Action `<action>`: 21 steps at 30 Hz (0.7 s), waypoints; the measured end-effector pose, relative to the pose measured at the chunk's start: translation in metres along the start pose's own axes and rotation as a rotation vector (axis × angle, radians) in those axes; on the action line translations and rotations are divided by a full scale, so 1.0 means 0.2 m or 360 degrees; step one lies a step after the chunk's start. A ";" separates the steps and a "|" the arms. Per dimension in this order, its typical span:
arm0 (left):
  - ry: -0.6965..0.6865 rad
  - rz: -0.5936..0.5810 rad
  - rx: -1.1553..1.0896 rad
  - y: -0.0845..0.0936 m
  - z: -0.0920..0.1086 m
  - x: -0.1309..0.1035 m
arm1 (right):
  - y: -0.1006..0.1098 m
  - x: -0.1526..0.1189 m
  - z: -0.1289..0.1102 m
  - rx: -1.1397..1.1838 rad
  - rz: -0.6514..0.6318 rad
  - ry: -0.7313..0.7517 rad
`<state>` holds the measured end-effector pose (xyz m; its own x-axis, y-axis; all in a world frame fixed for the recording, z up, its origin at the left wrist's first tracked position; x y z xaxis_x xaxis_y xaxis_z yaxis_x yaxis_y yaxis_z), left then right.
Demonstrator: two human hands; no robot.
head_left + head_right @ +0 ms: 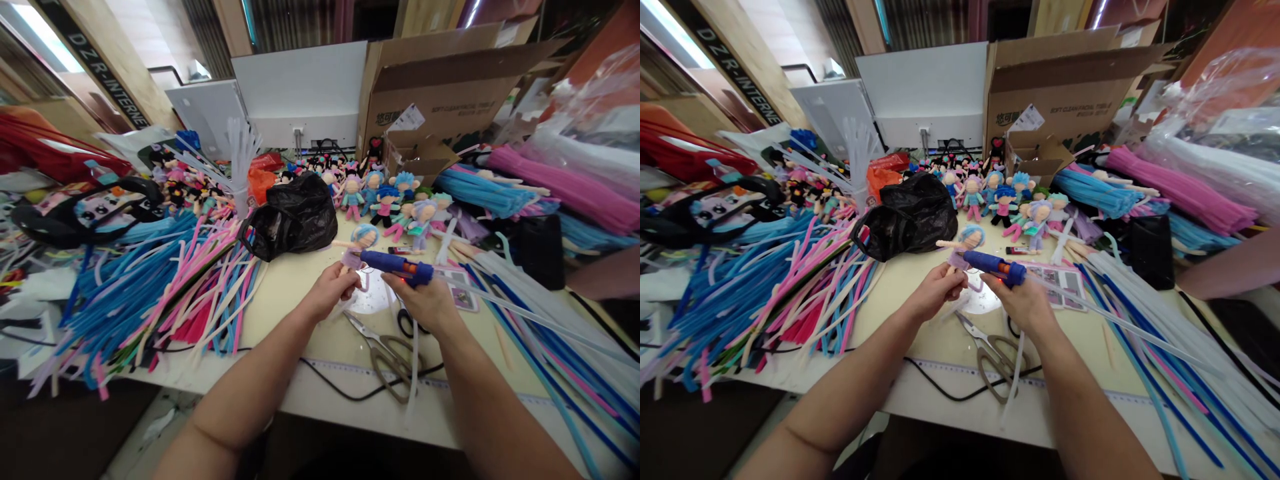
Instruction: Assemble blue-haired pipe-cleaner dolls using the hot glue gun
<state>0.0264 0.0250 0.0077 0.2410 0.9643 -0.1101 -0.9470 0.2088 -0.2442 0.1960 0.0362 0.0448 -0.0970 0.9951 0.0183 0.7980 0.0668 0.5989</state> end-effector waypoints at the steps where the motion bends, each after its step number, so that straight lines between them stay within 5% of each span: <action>1: -0.0004 0.0001 -0.0001 0.00 0.00 0.00 | 0.00 0.00 0.00 0.0008 -0.0002 0.0017; 21: -0.0026 0.0010 0.0015 0.02 -0.02 0.01 | -0.03 -0.02 -0.06 0.0103 -0.0108 0.0192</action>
<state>0.0229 0.0269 0.0034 0.2317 0.9680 -0.0959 -0.9504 0.2043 -0.2344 0.1836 0.0309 0.0508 -0.2194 0.9725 0.0779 0.8236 0.1418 0.5492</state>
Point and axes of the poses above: each hand's wrist, its own x-axis towards the middle knuckle, its own y-axis out of the back of the hand, z = x × y, the point moved 5 cm from there along x, towards the middle knuckle, and after that the axes turned 5 degrees about -z, right-handed, at the moved point
